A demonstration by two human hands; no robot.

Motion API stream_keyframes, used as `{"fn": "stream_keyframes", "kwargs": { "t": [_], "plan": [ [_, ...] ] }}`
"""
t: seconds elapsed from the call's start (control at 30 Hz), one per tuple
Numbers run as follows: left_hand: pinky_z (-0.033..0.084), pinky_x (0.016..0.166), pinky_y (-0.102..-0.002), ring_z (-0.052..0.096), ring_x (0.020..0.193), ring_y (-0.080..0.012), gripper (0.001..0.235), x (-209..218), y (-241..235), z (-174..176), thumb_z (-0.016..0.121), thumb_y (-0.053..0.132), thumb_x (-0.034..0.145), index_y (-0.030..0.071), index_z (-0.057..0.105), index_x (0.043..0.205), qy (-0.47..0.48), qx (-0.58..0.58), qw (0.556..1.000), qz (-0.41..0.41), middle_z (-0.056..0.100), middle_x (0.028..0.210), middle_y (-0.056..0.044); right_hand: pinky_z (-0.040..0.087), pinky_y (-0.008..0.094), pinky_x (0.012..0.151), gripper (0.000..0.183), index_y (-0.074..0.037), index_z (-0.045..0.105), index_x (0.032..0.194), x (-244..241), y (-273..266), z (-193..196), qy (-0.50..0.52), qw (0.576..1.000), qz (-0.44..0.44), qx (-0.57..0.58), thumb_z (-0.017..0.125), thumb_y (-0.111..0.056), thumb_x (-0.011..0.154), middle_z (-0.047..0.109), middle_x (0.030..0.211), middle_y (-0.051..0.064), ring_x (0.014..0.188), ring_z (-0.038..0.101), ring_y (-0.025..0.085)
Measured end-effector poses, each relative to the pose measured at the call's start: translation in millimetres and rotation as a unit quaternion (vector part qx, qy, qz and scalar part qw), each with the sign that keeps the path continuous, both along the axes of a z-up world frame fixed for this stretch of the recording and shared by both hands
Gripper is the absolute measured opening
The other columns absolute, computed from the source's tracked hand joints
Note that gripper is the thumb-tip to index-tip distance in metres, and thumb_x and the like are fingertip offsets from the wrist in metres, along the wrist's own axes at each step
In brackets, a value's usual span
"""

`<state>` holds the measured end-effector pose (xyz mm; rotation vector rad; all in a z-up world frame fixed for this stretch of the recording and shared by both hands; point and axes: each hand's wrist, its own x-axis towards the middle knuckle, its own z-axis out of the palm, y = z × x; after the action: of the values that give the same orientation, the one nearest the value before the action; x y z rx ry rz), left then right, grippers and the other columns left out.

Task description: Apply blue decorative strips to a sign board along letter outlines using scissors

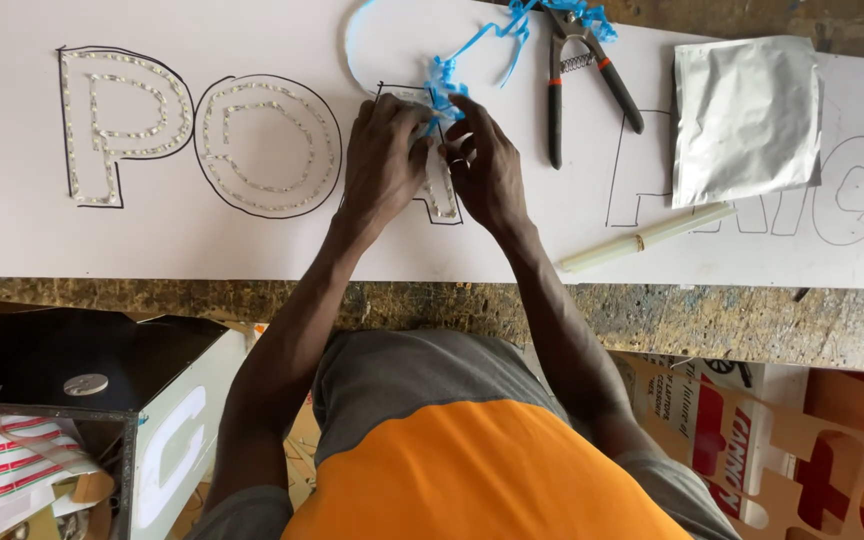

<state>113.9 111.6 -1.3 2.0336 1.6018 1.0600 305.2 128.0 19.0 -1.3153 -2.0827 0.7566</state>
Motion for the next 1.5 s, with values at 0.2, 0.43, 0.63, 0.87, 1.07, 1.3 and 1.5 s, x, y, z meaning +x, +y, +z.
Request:
{"fn": "stream_keyframes", "kwargs": {
  "t": [0.2,0.43,0.63,0.87,1.07,1.3,1.5],
  "plan": [
    [0.057,0.086,-0.042,0.069,0.096,-0.03,0.019,-10,8,1,0.074,-0.008,0.098,0.008,0.068,0.105,-0.128,-0.039,0.991,-0.03,0.076,0.102,-0.008,0.054,0.052,0.06,0.045,-0.014,0.07,0.131,-1,48,17,-0.091,0.988,0.123,-0.006,0.084,0.004,0.092,0.07,0.119,0.008,0.093,0.076,0.034],
    [0.055,0.091,-0.04,0.063,0.106,-0.0249,0.019,-18,-13,11,0.068,0.005,0.108,0.01,0.058,0.122,-0.234,-0.079,0.969,-0.025,0.066,0.118,-0.009,0.058,0.036,0.069,0.029,-0.007,0.075,0.103,-7,99,24,0.014,0.972,0.224,-0.067,0.061,0.011,0.086,0.075,0.094,0.008,0.081,0.07,0.024],
    [0.055,0.09,-0.041,0.062,0.11,-0.0242,0.025,-22,-8,19,0.073,0.014,0.106,0.017,0.06,0.127,-0.202,-0.139,0.968,-0.041,0.069,0.128,-0.004,0.056,0.037,0.073,0.049,-0.007,0.076,0.113,-37,126,40,0.031,0.962,0.267,0.05,0.057,0.024,0.08,0.074,0.103,0.01,0.083,0.07,0.024],
    [0.05,0.114,-0.048,0.057,0.132,-0.0337,0.046,-26,4,3,0.066,-0.007,0.096,0.009,0.068,0.139,-0.14,-0.149,0.972,-0.114,0.07,0.139,-0.011,0.064,0.037,0.074,0.06,0.003,0.076,0.122,-37,154,59,0.086,0.959,0.239,0.122,0.047,0.025,0.073,0.079,0.116,0.019,0.094,0.073,0.032],
    [0.053,0.092,-0.049,0.054,0.108,-0.0359,0.023,-13,13,-5,0.075,-0.011,0.092,0.0,0.081,0.111,-0.043,-0.063,0.993,-0.086,0.059,0.113,-0.013,0.062,0.033,0.074,0.07,-0.004,0.065,0.148,-11,125,45,0.112,0.982,0.137,0.071,0.054,0.027,0.087,0.075,0.105,0.01,0.089,0.075,0.022],
    [0.054,0.086,-0.043,0.065,0.102,-0.0311,0.016,-20,35,18,0.066,-0.009,0.104,0.005,0.067,0.109,-0.12,-0.016,0.99,-0.067,0.069,0.107,-0.011,0.064,0.028,0.075,0.076,-0.021,0.039,0.168,13,60,28,0.148,0.988,-0.024,-0.036,0.06,0.01,0.103,0.076,0.128,0.012,0.1,0.079,0.018],
    [0.051,0.072,-0.035,0.065,0.076,-0.0199,0.014,-40,100,36,0.058,-0.002,0.109,0.008,0.065,0.103,-0.244,0.03,0.969,0.022,0.068,0.09,-0.008,0.057,0.033,0.073,0.019,-0.006,0.074,0.121,0,17,22,0.094,0.993,-0.058,0.044,0.073,0.003,0.104,0.07,0.119,0.01,0.1,0.068,0.023]
  ]
}}
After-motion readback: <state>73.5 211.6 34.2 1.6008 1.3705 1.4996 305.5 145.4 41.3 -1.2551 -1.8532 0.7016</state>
